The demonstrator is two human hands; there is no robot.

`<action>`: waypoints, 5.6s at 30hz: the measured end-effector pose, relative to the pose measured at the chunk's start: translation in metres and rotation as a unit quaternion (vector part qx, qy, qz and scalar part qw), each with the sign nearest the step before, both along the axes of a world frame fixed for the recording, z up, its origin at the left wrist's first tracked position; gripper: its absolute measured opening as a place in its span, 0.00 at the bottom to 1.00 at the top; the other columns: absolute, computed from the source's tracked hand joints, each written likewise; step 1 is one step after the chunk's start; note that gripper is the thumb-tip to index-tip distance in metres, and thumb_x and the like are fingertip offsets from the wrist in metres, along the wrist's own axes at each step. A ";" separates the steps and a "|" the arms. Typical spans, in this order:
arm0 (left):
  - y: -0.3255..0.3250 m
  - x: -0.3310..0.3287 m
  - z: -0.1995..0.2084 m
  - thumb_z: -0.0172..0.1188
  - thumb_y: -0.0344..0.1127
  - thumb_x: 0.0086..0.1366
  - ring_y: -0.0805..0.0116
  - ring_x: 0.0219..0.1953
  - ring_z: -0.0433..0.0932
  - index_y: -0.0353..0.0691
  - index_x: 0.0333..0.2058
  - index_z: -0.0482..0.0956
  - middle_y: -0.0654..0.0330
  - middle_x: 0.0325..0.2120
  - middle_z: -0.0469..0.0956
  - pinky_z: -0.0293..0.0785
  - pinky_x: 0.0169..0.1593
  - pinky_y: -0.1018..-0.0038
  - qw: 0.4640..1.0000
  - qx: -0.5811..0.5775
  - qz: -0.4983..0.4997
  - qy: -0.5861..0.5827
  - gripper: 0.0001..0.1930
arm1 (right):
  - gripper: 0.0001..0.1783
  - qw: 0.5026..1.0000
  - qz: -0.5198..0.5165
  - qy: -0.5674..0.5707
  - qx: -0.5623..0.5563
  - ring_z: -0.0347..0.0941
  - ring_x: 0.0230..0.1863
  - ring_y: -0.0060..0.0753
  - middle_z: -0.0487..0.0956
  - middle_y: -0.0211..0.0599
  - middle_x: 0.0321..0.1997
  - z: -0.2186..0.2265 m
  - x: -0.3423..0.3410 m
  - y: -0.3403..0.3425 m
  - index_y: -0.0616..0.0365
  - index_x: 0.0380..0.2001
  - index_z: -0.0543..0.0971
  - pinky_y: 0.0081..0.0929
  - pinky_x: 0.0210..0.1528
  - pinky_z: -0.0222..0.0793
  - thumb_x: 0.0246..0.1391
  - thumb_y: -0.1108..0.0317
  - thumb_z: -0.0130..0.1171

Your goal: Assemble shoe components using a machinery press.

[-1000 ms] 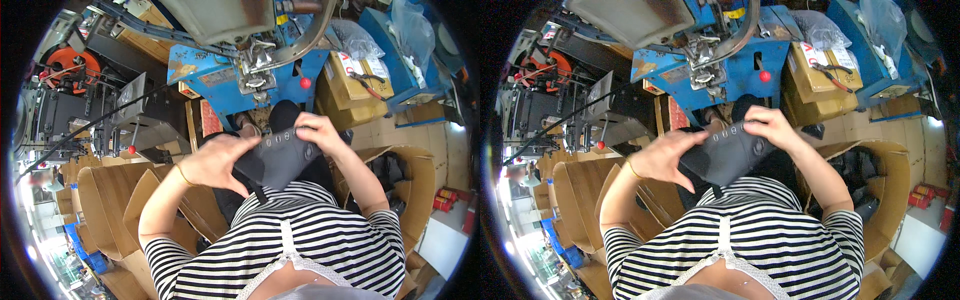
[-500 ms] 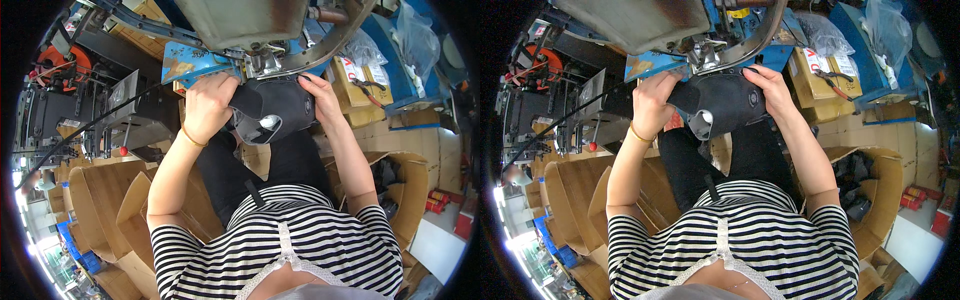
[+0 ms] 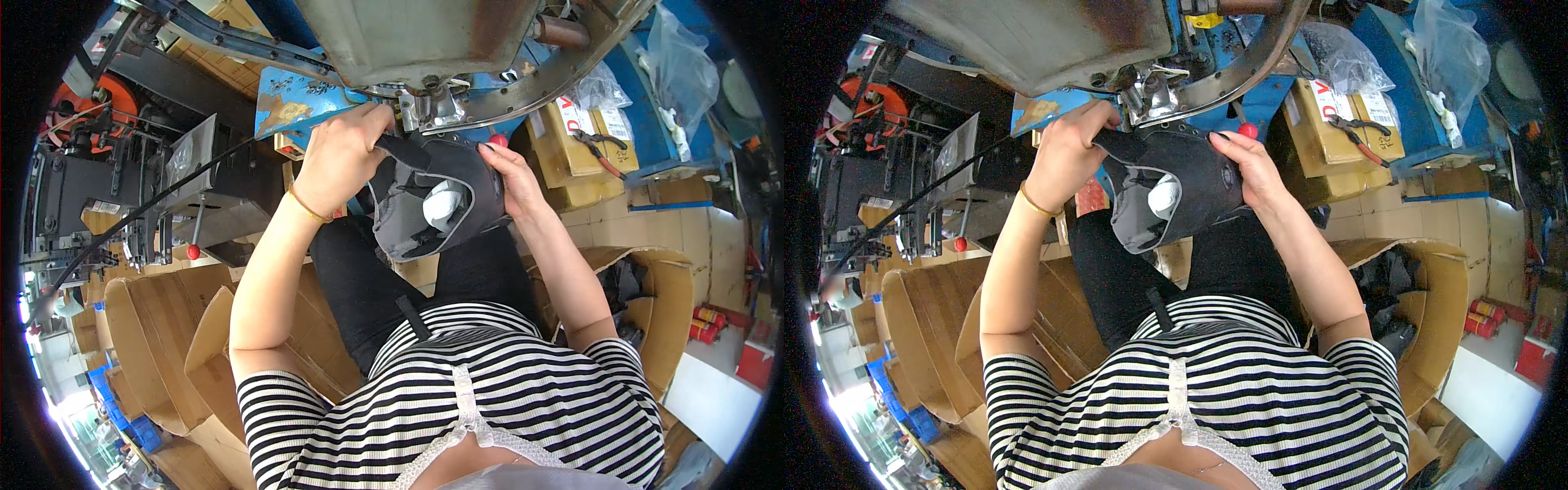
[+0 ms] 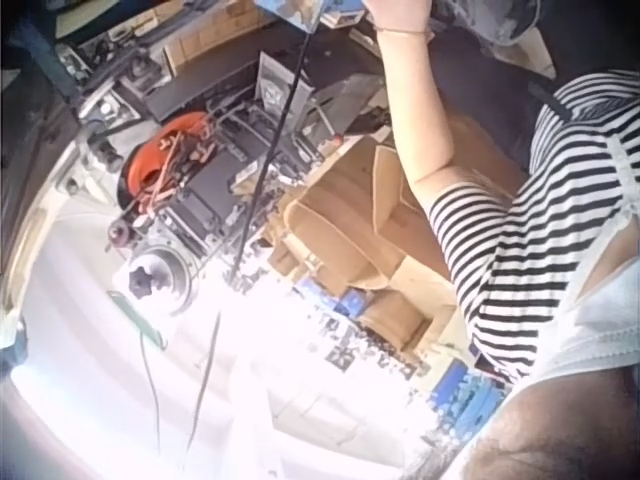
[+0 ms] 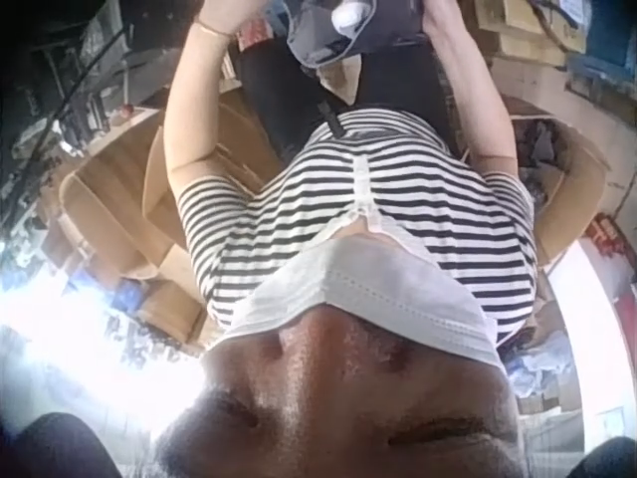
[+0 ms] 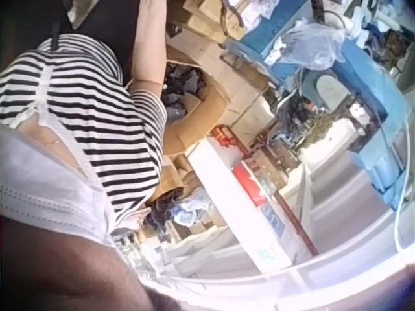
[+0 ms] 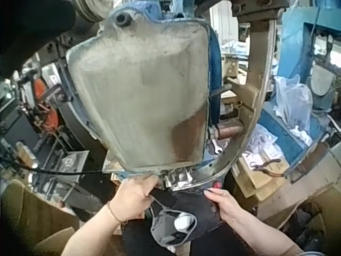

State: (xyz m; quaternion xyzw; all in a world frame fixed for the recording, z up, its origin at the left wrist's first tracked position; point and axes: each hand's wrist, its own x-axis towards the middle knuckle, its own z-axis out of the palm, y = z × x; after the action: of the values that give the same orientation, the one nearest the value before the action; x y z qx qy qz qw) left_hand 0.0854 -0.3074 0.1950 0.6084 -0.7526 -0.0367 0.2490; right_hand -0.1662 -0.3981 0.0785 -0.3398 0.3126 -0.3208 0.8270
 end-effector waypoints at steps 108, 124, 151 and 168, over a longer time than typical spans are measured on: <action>0.143 -0.105 -0.075 0.66 0.26 0.60 0.78 0.35 0.72 0.28 0.36 0.79 0.64 0.32 0.76 0.69 0.41 0.81 0.813 0.067 0.167 0.553 0.08 | 0.25 0.987 0.144 0.075 -0.001 0.76 0.49 0.37 0.76 0.44 0.50 0.022 -0.079 0.131 0.68 0.54 0.69 0.36 0.53 0.73 0.51 0.74 0.56; 0.025 -0.053 -0.034 0.57 0.38 0.65 0.77 0.26 0.67 0.30 0.32 0.79 0.62 0.19 0.75 0.66 0.33 0.75 0.861 0.048 0.179 0.473 0.14 | 0.04 0.984 -0.104 -0.053 0.136 0.77 0.33 0.31 0.79 0.38 0.30 0.077 -0.021 0.057 0.64 0.27 0.79 0.31 0.40 0.74 0.50 0.74 0.57; 0.002 -0.035 -0.034 0.60 0.40 0.63 0.75 0.25 0.74 0.27 0.28 0.82 0.61 0.22 0.79 0.69 0.31 0.76 0.854 0.141 0.205 0.456 0.17 | 0.11 0.973 -0.056 -0.089 0.204 0.77 0.39 0.34 0.81 0.40 0.36 0.073 -0.017 0.062 0.62 0.35 0.77 0.33 0.47 0.72 0.55 0.65 0.53; -0.003 -0.029 -0.004 0.64 0.33 0.57 0.71 0.27 0.78 0.25 0.33 0.81 0.55 0.27 0.81 0.73 0.33 0.77 0.799 0.237 0.210 0.511 0.13 | 0.09 0.970 -0.079 -0.092 0.210 0.78 0.35 0.39 0.80 0.45 0.35 0.076 0.001 0.062 0.65 0.33 0.74 0.36 0.47 0.74 0.54 0.68 0.52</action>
State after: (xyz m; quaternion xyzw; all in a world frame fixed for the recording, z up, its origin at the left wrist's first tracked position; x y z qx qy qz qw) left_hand 0.0566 -0.3102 0.1907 0.6845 -0.3378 -0.4661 0.4474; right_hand -0.1651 -0.3358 0.1549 -0.1016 0.3212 -0.3420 0.8772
